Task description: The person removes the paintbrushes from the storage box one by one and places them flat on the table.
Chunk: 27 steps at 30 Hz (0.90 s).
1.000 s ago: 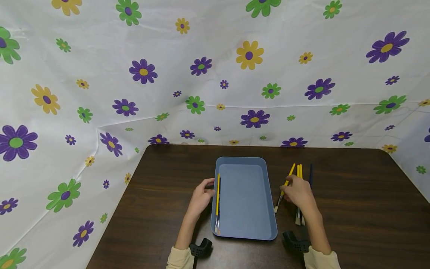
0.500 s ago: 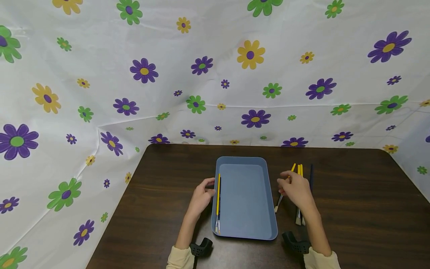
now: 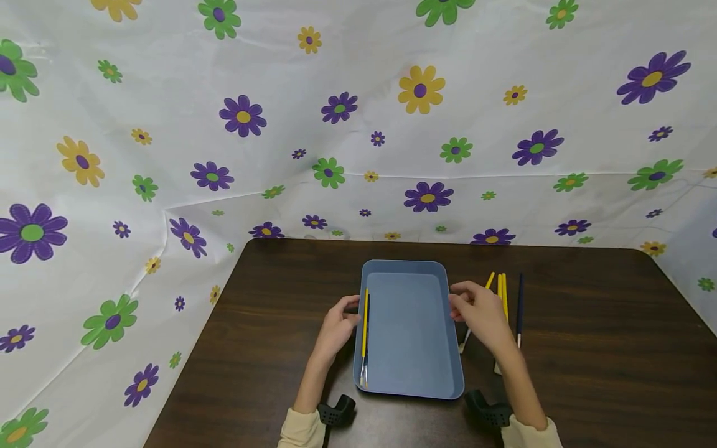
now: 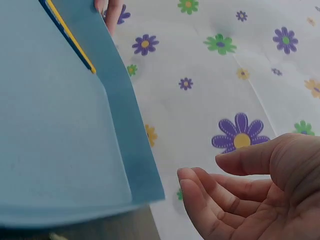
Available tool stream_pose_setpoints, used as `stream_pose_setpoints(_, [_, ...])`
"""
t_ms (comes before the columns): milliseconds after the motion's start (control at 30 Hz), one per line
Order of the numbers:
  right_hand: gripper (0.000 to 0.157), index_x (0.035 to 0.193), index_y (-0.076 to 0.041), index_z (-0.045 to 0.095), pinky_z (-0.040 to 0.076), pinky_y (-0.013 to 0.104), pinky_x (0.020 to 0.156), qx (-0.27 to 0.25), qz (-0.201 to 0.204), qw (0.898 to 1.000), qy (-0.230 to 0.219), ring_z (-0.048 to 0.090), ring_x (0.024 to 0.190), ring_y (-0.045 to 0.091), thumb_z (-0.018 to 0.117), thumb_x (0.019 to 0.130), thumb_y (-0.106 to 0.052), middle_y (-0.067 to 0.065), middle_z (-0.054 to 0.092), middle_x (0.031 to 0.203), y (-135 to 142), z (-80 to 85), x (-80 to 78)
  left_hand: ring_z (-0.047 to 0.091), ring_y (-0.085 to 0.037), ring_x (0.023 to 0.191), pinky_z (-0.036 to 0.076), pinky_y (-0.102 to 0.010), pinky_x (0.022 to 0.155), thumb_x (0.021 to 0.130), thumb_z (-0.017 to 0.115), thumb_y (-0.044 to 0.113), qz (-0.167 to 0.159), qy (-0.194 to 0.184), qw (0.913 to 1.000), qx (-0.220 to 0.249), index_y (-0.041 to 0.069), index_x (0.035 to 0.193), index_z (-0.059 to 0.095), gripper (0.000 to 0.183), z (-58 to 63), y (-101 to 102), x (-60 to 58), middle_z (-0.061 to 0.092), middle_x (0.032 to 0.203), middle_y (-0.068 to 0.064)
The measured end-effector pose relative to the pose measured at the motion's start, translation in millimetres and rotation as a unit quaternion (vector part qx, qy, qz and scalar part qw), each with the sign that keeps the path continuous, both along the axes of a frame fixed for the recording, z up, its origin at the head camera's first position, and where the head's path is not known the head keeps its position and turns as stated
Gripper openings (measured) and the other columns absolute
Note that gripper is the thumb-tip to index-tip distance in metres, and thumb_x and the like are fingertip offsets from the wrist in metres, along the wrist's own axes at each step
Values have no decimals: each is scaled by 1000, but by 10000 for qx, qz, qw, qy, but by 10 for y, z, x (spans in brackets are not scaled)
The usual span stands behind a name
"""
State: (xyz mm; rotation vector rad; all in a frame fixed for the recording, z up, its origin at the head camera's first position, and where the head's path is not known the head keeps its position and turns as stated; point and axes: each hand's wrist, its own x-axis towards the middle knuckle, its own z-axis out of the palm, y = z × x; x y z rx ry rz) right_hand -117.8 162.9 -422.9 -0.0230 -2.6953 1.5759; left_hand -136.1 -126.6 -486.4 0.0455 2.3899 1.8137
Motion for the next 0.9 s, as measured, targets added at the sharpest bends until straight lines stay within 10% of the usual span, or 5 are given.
stream_pose_setpoints(900, [29, 124, 12, 64, 61, 36, 70, -757, 169, 9968, 174, 73, 82, 33, 61, 97, 3, 18, 71, 99, -696, -173, 64, 67, -28, 103, 50, -33, 76, 95, 57, 1, -34, -52, 10000, 55, 0, 141, 59, 46, 8, 2, -2, 62, 133, -19])
